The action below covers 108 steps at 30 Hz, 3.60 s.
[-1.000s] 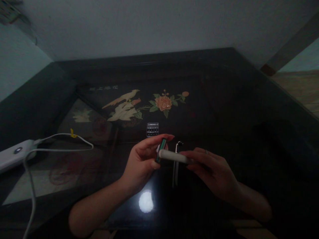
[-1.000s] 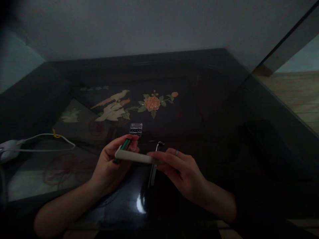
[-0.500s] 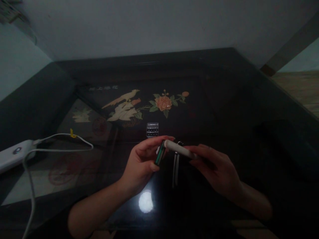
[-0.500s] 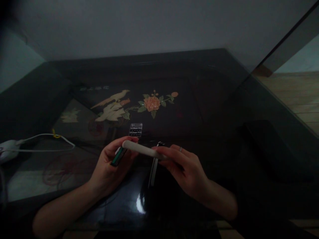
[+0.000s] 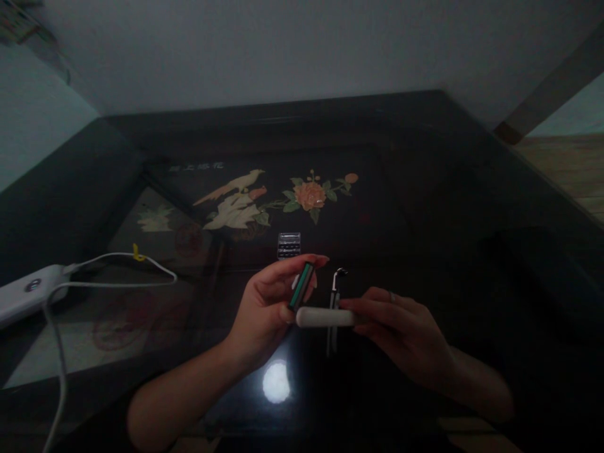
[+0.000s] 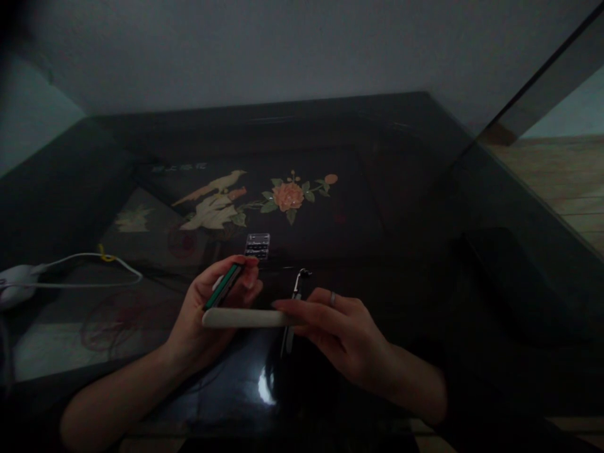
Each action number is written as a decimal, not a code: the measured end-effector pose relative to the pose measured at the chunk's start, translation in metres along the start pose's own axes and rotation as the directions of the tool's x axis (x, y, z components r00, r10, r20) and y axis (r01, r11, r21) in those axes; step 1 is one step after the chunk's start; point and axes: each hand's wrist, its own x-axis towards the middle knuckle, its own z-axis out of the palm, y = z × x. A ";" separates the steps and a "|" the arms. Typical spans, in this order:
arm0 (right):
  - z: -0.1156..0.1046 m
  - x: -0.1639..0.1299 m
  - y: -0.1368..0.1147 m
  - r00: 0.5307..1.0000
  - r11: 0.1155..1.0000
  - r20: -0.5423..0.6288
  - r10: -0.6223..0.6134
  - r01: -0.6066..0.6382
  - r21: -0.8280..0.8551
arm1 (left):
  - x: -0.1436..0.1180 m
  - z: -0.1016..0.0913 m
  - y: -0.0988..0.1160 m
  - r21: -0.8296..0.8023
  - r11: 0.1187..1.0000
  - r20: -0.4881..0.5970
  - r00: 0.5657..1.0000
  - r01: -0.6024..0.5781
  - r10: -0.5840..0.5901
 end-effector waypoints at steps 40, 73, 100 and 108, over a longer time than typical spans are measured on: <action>-0.003 0.002 -0.004 0.999 0.999 -0.030 0.033 -0.033 -0.024 | 0.000 0.006 0.002 0.002 0.999 0.001 0.999 0.053 -0.053; -0.002 0.004 -0.005 0.981 0.987 -0.122 0.148 -0.154 -0.037 | 0.006 0.008 0.002 0.034 0.999 -0.006 1.000 0.019 -0.019; -0.016 0.015 -0.007 0.856 0.877 -0.253 0.451 -0.371 0.307 | 0.005 0.005 0.007 0.286 0.956 0.113 0.993 -0.063 0.032; -0.009 0.012 -0.009 0.919 0.883 -0.038 0.392 -0.364 0.296 | -0.002 0.006 0.007 0.627 0.738 0.293 0.953 -0.249 0.073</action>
